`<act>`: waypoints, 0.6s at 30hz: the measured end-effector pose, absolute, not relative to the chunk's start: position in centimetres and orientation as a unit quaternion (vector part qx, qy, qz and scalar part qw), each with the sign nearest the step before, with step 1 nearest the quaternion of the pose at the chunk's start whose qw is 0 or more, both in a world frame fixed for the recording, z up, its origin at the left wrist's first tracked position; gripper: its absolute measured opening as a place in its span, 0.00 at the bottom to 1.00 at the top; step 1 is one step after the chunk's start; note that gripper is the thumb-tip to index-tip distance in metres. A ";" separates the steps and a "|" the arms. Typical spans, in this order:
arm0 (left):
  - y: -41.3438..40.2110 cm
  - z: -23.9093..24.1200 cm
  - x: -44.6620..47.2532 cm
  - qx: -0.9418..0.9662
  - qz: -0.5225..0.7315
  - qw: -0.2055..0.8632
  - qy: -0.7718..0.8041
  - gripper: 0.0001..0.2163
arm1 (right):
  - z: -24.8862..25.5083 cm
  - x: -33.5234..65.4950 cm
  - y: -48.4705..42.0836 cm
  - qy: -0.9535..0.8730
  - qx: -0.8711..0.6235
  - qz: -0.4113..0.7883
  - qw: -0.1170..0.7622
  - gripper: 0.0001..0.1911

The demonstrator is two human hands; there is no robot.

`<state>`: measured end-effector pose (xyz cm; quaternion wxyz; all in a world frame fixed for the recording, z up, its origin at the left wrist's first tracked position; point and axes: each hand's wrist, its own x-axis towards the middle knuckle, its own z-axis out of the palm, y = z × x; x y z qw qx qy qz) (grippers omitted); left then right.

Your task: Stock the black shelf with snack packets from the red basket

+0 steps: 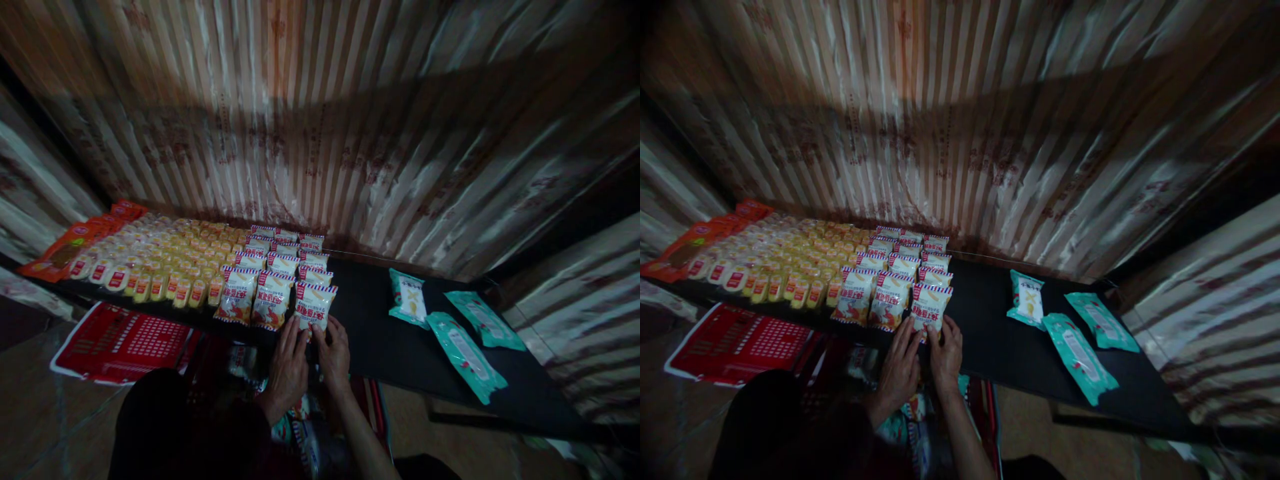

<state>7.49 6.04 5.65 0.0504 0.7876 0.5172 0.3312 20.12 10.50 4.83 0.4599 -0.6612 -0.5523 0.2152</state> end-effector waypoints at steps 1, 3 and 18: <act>6.1 5.7 7.5 0.794 0.324 0.041 0.513 0.29 | 4.8 20.1 10.5 -0.554 -0.661 0.215 0.459 0.28; 6.4 5.7 7.4 0.803 0.310 0.022 0.509 0.30 | 4.8 20.2 10.5 -0.555 -0.659 0.217 0.459 0.28; 7.4 4.7 7.8 0.813 0.299 -0.052 0.497 0.27 | 7.4 20.9 11.7 -0.471 -0.628 0.368 0.499 0.37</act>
